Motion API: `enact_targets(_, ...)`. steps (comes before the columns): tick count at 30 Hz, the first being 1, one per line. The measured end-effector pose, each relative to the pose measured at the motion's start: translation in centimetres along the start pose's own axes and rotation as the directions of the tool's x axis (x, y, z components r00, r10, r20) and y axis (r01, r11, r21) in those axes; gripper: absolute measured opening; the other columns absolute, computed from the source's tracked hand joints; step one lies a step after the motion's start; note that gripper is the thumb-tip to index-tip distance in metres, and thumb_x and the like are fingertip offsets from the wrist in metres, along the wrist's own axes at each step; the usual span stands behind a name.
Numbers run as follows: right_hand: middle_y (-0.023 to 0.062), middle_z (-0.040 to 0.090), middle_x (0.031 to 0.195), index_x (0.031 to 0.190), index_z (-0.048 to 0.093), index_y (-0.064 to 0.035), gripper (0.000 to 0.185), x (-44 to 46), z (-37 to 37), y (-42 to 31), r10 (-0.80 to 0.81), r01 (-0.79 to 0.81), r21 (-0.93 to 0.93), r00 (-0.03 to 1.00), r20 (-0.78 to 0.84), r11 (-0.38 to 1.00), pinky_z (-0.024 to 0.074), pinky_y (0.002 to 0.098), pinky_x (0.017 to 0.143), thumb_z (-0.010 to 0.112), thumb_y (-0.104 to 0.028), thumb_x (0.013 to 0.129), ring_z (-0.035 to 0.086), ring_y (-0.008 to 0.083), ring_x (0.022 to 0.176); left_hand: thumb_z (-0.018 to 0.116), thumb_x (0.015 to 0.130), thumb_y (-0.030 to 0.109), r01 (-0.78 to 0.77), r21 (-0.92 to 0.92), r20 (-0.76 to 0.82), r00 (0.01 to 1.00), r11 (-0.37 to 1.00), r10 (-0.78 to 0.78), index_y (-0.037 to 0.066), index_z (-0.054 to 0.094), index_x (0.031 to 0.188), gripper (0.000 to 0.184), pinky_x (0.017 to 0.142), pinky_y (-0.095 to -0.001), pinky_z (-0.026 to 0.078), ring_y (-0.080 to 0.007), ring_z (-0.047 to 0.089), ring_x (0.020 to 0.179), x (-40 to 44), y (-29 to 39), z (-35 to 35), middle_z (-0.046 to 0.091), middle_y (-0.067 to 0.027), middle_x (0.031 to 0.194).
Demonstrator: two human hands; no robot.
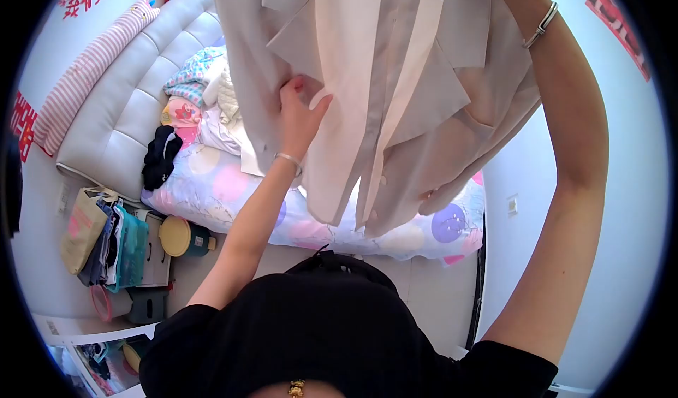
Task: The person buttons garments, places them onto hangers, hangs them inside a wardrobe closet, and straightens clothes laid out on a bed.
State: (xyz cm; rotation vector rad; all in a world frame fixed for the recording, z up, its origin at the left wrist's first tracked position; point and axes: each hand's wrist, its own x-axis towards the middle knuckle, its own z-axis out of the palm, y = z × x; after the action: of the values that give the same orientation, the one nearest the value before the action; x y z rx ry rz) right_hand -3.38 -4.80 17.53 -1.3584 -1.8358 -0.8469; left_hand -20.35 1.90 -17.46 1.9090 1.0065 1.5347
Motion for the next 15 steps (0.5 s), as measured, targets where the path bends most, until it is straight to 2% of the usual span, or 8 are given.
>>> enact_targets(1, 0.0131, 0.054, 0.060, 0.080, 0.062, -0.0014, 0.027, 0.1, -0.2, -0.2, 0.030, -0.030, -0.043, 0.999, 0.017, 0.999, 0.0422, 0.0334, 0.058, 0.055, -0.027, 0.085, 0.054, 0.0196, 0.058, 0.074, 0.071, 0.027, 0.070, 0.012, 0.017, 0.997, 0.997, -0.070, -0.001, 0.042, 0.119, 0.064, 0.092, -0.0404, 0.037, -0.0330, 0.046, 0.110, 0.0, -0.6, 0.8, 0.046, -0.0166, 0.118)
enact_targets(4, 0.0105, 0.054, 0.058, 0.080, 0.063, -0.0016, 0.028, 0.7, -0.5, -0.3, 0.050, -0.044, -0.163, 0.998, 0.034, 0.986, 0.0426, 0.0324, 0.054, 0.055, -0.028, 0.085, 0.053, 0.0179, 0.054, 0.071, 0.073, 0.024, 0.134, 0.054, -0.029, 0.991, 0.989, -0.133, 0.000, 0.042, 0.120, 0.061, 0.092, -0.0409, 0.036, -0.0338, 0.046, 0.109, -0.6, -2.7, 3.9, 0.046, -0.0170, 0.118)
enact_targets(5, 0.0105, 0.054, 0.058, 0.080, 0.063, -0.0016, 0.028, 0.8, -0.9, -0.2, 0.053, -0.046, -0.168, 0.998, 0.038, 0.985, 0.0426, 0.0324, 0.054, 0.055, -0.028, 0.085, 0.053, 0.0179, 0.054, 0.071, 0.073, 0.024, 0.137, 0.051, -0.023, 0.990, 0.989, -0.136, 0.000, 0.042, 0.120, 0.061, 0.092, -0.0409, 0.036, -0.0338, 0.046, 0.109, -0.6, -3.9, 4.8, 0.046, -0.0170, 0.118)
enact_targets(7, 0.0079, 0.053, 0.055, 0.080, 0.063, -0.0026, 0.027, 0.7, -1.6, -0.9, 0.203, -0.195, -0.114, 0.977, 0.065, 0.974, 0.0416, 0.0312, 0.049, 0.054, -0.028, 0.087, 0.050, 0.0161, 0.047, 0.071, 0.073, 0.024, 0.173, -0.023, -0.154, 0.972, 0.985, -0.175, 0.001, 0.042, 0.120, 0.059, 0.093, -0.0420, 0.036, -0.0341, 0.046, 0.110, -0.9, -6.6, 6.4, 0.048, -0.0172, 0.116)
enact_targets(8, 0.0043, 0.050, 0.053, 0.079, 0.062, -0.0027, 0.028, 0.0, -2.0, -1.5, 0.119, -0.117, -0.090, 0.993, 0.014, 0.989, 0.0391, 0.0290, 0.043, 0.054, -0.028, 0.088, 0.046, 0.0129, 0.043, 0.071, 0.073, 0.024, 0.179, -0.028, -0.155, 0.971, 0.983, -0.181, 0.001, 0.042, 0.120, 0.059, 0.093, -0.0420, 0.036, -0.0341, 0.046, 0.110, -1.5, -7.8, 7.0, 0.048, -0.0172, 0.116)
enact_targets(10, 0.0029, 0.048, 0.052, 0.078, 0.062, -0.0023, 0.028, 0.5, -3.4, -0.7, 0.148, -0.143, -0.102, 0.988, 0.044, 0.984, 0.0386, 0.0283, 0.043, 0.054, -0.028, 0.087, 0.046, 0.0120, 0.044, 0.071, 0.073, 0.022, 0.342, 0.161, -0.272, 0.917, 0.926, -0.291, 0.002, 0.044, 0.118, 0.056, 0.094, -0.0432, 0.036, -0.0343, 0.045, 0.110, -2.4, -9.4, 7.6, 0.050, -0.0163, 0.115)
enact_targets(14, -0.0007, 0.044, 0.052, 0.077, 0.061, -0.0018, 0.029, 1.3, -4.5, -0.6, 0.183, -0.176, -0.107, 0.981, 0.057, 0.979, 0.0371, 0.0263, 0.042, 0.055, -0.028, 0.087, 0.043, 0.0096, 0.044, 0.073, 0.071, 0.021, 0.361, 0.110, -0.298, 0.901, 0.926, -0.315, 0.004, 0.046, 0.116, 0.056, 0.094, -0.0434, 0.035, -0.0342, 0.045, 0.110, -2.9, -9.8, 7.6, 0.051, -0.0142, 0.113)
enact_targets(15, -0.0008, 0.044, 0.052, 0.077, 0.062, -0.0017, 0.028, 1.6, -4.5, -0.7, 0.192, -0.185, -0.107, 0.980, 0.051, 0.977, 0.0370, 0.0261, 0.042, 0.055, -0.027, 0.087, 0.043, 0.0095, 0.044, 0.074, 0.070, 0.021, 0.256, 0.081, -0.280, 0.934, 0.963, -0.224, 0.005, 0.046, 0.115, 0.055, 0.092, -0.0436, 0.035, -0.0330, 0.046, 0.110, -2.7, -9.6, 8.0, 0.052, -0.0129, 0.112)
